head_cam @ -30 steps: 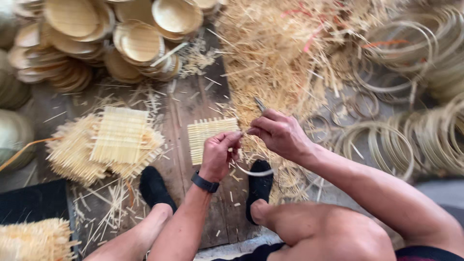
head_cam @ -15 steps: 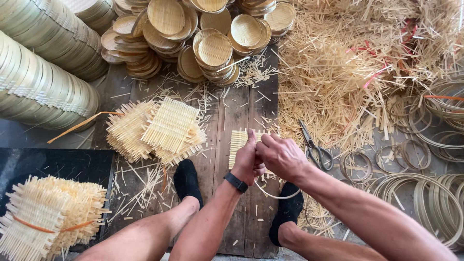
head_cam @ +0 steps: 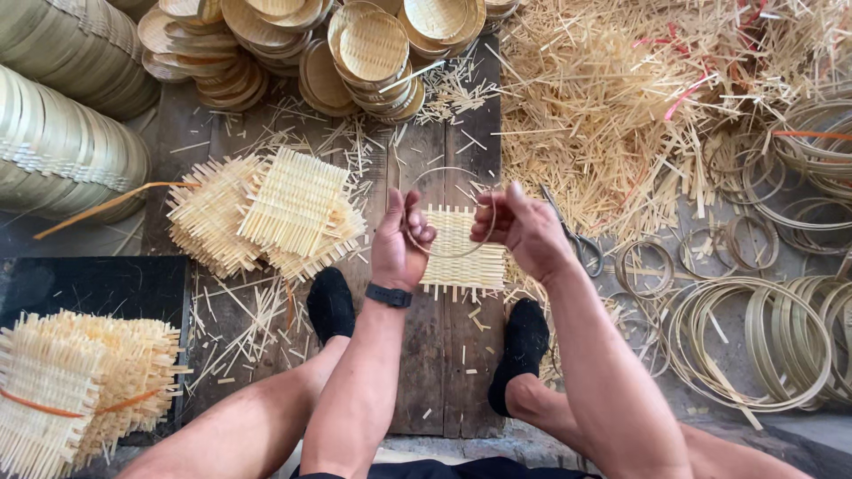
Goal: The person weaves thin bamboo strips through a pre-formed frame and uses shears to trim the edges of the resulting woven vessel.
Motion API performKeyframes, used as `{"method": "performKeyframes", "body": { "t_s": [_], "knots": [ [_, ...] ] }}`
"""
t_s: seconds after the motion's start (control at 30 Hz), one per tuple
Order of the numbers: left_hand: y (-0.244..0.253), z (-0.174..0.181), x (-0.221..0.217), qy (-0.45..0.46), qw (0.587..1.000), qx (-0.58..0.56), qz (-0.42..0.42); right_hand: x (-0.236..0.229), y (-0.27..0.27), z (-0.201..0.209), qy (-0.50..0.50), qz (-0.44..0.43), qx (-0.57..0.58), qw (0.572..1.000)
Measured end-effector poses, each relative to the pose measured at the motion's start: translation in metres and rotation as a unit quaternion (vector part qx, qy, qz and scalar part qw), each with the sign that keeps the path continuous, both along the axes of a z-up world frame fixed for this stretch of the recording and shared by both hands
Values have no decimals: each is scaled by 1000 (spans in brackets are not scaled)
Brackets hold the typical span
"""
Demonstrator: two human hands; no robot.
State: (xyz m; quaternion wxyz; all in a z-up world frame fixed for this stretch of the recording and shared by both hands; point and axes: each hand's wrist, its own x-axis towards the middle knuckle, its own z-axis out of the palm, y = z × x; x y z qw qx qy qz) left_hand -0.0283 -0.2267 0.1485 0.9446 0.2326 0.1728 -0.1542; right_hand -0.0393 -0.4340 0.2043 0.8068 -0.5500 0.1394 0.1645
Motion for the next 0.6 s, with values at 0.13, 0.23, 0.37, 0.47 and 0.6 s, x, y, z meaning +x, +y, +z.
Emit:
{"method": "performKeyframes", "body": {
  "t_s": [0.13,0.23,0.37,0.47,0.6],
  "knots": [
    [17,-3,4,7,999,1,-50,-10,-4,-37,9,3,138,990],
    [24,3,12,7,970,130,-204,-9,-11,-51,25,22,157,987],
    [14,4,16,12,946,215,-241,-8,-5,-53,88,26,110,990],
    [11,-1,16,19,949,214,-232,-10,-1,-53,104,5,101,989],
    [-1,-13,13,41,965,193,-171,-9,9,-66,95,-22,125,987]
  ]
}}
